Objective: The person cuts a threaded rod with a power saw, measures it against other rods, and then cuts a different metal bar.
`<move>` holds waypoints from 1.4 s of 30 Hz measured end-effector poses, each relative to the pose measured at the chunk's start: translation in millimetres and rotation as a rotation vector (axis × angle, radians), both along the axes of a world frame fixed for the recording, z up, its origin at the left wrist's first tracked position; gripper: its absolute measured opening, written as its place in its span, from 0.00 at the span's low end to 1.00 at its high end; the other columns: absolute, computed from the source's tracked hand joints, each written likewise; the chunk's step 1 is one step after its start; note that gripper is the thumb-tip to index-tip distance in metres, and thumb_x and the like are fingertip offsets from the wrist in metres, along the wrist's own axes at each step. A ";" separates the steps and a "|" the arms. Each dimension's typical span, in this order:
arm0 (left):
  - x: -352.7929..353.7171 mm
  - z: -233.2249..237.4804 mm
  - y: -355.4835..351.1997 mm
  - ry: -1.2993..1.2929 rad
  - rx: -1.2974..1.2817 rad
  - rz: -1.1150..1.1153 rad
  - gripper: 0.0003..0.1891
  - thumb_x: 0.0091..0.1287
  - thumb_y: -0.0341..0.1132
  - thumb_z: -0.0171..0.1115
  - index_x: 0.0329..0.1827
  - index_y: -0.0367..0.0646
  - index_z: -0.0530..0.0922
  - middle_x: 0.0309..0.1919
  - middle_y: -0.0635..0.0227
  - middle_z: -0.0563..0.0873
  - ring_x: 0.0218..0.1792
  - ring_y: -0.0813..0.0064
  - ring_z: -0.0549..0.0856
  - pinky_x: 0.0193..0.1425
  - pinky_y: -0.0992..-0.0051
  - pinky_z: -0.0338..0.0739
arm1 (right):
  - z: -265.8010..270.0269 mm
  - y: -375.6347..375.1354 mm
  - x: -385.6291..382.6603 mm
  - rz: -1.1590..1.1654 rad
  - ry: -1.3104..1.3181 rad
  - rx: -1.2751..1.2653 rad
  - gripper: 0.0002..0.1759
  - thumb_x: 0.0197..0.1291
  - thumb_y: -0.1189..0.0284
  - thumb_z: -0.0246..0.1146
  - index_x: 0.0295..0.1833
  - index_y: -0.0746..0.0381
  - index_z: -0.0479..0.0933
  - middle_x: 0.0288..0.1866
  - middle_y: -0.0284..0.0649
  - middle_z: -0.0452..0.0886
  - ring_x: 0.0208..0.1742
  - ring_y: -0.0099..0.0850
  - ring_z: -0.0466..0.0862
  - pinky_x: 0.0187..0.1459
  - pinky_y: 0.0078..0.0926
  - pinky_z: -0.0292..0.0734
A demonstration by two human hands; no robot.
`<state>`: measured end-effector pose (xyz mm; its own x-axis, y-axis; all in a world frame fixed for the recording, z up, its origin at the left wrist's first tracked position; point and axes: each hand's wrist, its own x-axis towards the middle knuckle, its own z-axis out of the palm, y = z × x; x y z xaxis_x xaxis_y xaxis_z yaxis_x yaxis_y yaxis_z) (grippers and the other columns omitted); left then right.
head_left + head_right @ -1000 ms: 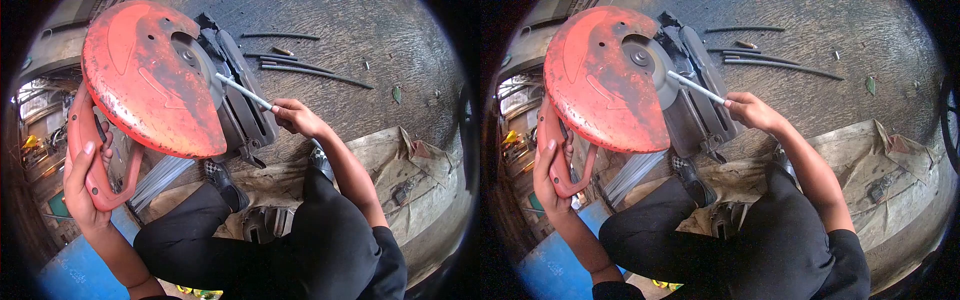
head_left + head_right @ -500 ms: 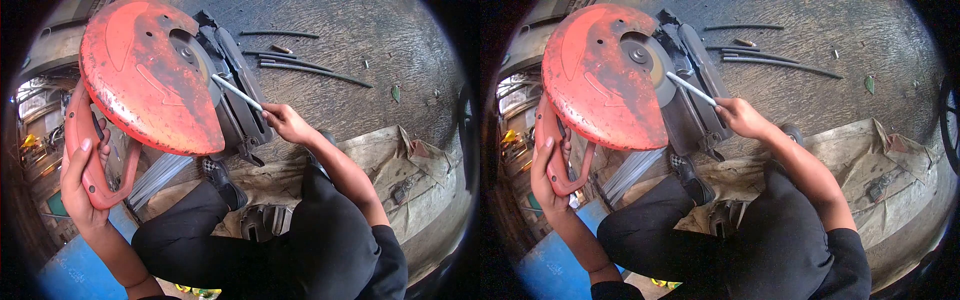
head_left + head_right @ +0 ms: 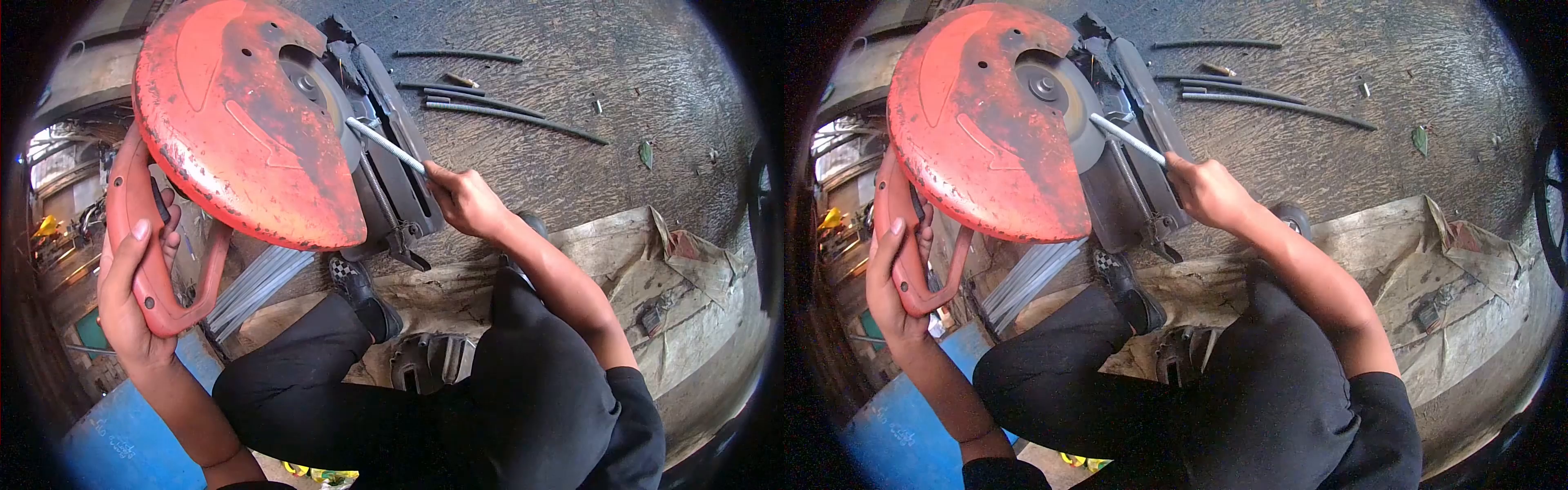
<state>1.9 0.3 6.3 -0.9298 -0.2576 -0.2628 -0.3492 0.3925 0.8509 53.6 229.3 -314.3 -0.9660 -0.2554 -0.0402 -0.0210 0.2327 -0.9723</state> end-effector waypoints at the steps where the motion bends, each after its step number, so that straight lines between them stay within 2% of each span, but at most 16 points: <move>1: -0.2 -0.1 -0.6 -0.004 0.004 -0.017 0.27 0.66 0.32 0.59 0.66 0.33 0.64 0.54 0.56 0.78 0.49 0.69 0.80 0.55 0.75 0.75 | -1.7 -0.4 -0.1 -0.010 0.048 0.029 0.19 0.61 0.77 0.58 0.57 0.72 0.72 0.30 0.60 0.77 0.32 0.56 0.81 0.32 0.39 0.76; 5: -0.4 -1.1 -1.9 0.005 -0.005 -0.024 0.27 0.66 0.33 0.58 0.67 0.33 0.63 0.56 0.56 0.78 0.51 0.68 0.80 0.56 0.74 0.75 | -9.0 -1.0 1.9 -0.044 0.146 0.068 0.20 0.60 0.78 0.59 0.59 0.69 0.73 0.30 0.59 0.78 0.31 0.55 0.81 0.32 0.40 0.76; 8: -0.5 0.1 -0.5 -0.002 0.010 -0.021 0.27 0.67 0.33 0.58 0.67 0.33 0.63 0.55 0.56 0.78 0.51 0.69 0.80 0.55 0.74 0.75 | -4.6 3.5 3.1 -0.016 0.152 0.213 0.23 0.59 0.78 0.60 0.61 0.66 0.72 0.32 0.57 0.79 0.30 0.55 0.80 0.31 0.40 0.77; 11: 0.4 -0.1 4.8 0.018 0.066 0.020 0.26 0.67 0.34 0.58 0.66 0.32 0.64 0.54 0.55 0.78 0.49 0.70 0.81 0.54 0.75 0.75 | -2.3 9.0 1.9 -0.043 0.241 0.218 0.23 0.59 0.73 0.59 0.61 0.64 0.72 0.27 0.53 0.80 0.28 0.49 0.83 0.29 0.44 0.75; 13: -1.8 0.6 -9.6 -0.014 0.025 -0.044 0.26 0.67 0.34 0.58 0.66 0.32 0.64 0.53 0.55 0.79 0.49 0.70 0.81 0.54 0.76 0.75 | 1.3 13.4 -2.8 -0.100 -0.057 -0.036 0.20 0.63 0.68 0.58 0.58 0.64 0.75 0.26 0.51 0.79 0.24 0.41 0.82 0.33 0.40 0.75; 14: -2.2 0.9 -14.9 -0.047 -0.014 -0.105 0.26 0.67 0.34 0.58 0.66 0.32 0.64 0.53 0.55 0.79 0.49 0.70 0.81 0.53 0.76 0.75 | -10.6 15.1 -6.0 -0.093 -0.237 -0.122 0.18 0.67 0.63 0.56 0.51 0.66 0.79 0.25 0.45 0.78 0.22 0.30 0.76 0.32 0.35 0.73; 15: -1.8 1.2 -14.4 -0.047 -0.016 -0.102 0.26 0.67 0.34 0.58 0.66 0.32 0.64 0.53 0.55 0.79 0.49 0.70 0.81 0.53 0.76 0.75 | -11.5 19.2 -8.8 -0.091 -0.237 -0.124 0.18 0.67 0.63 0.56 0.51 0.66 0.79 0.25 0.45 0.78 0.22 0.30 0.76 0.32 0.35 0.73; 17: -1.3 0.7 -10.5 -0.036 -0.027 -0.067 0.28 0.65 0.33 0.59 0.67 0.30 0.63 0.52 0.52 0.78 0.47 0.72 0.80 0.52 0.77 0.75 | -9.4 25.5 -12.8 0.088 -0.440 -0.205 0.18 0.71 0.61 0.53 0.47 0.66 0.78 0.19 0.28 0.67 0.20 0.17 0.65 0.22 0.21 0.63; 18: -0.7 0.0 -7.8 -0.036 -0.028 -0.067 0.28 0.65 0.33 0.59 0.67 0.30 0.63 0.52 0.52 0.78 0.47 0.72 0.80 0.52 0.77 0.75 | -13.3 22.8 -9.0 0.041 -0.522 -0.404 0.17 0.71 0.61 0.52 0.42 0.63 0.77 0.19 0.26 0.65 0.19 0.14 0.60 0.19 0.17 0.54; 22: 0.2 -1.5 -2.8 -0.005 0.017 -0.060 0.26 0.67 0.33 0.57 0.66 0.32 0.64 0.55 0.55 0.78 0.51 0.70 0.81 0.56 0.75 0.75 | -13.9 25.0 -11.3 0.105 -0.721 -0.649 0.16 0.72 0.63 0.50 0.49 0.64 0.77 0.20 0.23 0.61 0.18 0.15 0.60 0.19 0.18 0.55; 24: -0.1 -1.0 -2.5 -0.008 0.017 -0.058 0.26 0.67 0.32 0.57 0.66 0.32 0.64 0.55 0.55 0.78 0.51 0.69 0.81 0.57 0.74 0.75 | -5.8 23.6 -12.7 0.143 -0.770 -0.783 0.17 0.72 0.62 0.50 0.55 0.62 0.76 0.19 0.20 0.56 0.18 0.12 0.56 0.17 0.16 0.49; 31: 0.2 -0.7 -2.5 -0.010 0.022 -0.040 0.26 0.67 0.32 0.57 0.67 0.33 0.63 0.57 0.55 0.77 0.53 0.68 0.80 0.59 0.73 0.74 | -8.0 9.8 -8.1 0.210 -0.707 -0.723 0.19 0.73 0.61 0.50 0.57 0.61 0.76 0.18 0.20 0.55 0.16 0.14 0.54 0.18 0.16 0.48; 34: -0.2 -1.3 -1.8 -0.007 0.017 -0.035 0.26 0.67 0.32 0.57 0.67 0.33 0.63 0.57 0.55 0.77 0.53 0.67 0.80 0.59 0.73 0.74 | -5.5 6.7 -6.6 0.162 -0.599 -0.556 0.19 0.73 0.61 0.50 0.58 0.62 0.76 0.18 0.20 0.57 0.17 0.13 0.56 0.18 0.15 0.50; 36: 0.0 -1.3 -1.5 -0.003 0.017 -0.033 0.26 0.67 0.32 0.57 0.67 0.33 0.63 0.57 0.55 0.77 0.53 0.67 0.80 0.59 0.73 0.74 | -9.2 6.3 -8.5 0.183 -0.386 -0.390 0.17 0.72 0.65 0.51 0.56 0.65 0.76 0.22 0.28 0.68 0.25 0.18 0.65 0.28 0.22 0.65; 40: -0.1 -0.8 -1.2 -0.011 0.012 -0.029 0.26 0.67 0.32 0.58 0.67 0.33 0.64 0.57 0.55 0.77 0.53 0.67 0.80 0.59 0.73 0.74 | -12.3 -0.3 -4.4 0.111 -0.314 -0.311 0.15 0.71 0.69 0.52 0.53 0.68 0.75 0.23 0.36 0.69 0.29 0.22 0.67 0.35 0.27 0.69; 42: -0.5 -1.0 -1.1 -0.011 0.017 -0.034 0.27 0.67 0.32 0.58 0.67 0.33 0.64 0.57 0.55 0.77 0.53 0.67 0.80 0.59 0.73 0.74 | -21.6 -8.7 -2.1 0.026 -0.118 -0.320 0.13 0.69 0.70 0.54 0.51 0.68 0.75 0.23 0.45 0.69 0.29 0.23 0.67 0.35 0.29 0.70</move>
<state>1.5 -0.8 5.3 -0.9348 -0.2215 -0.2777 -0.3459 0.3894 0.8537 51.5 220.6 -335.9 -0.9525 -0.2973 -0.0656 0.0945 -0.0840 -0.9920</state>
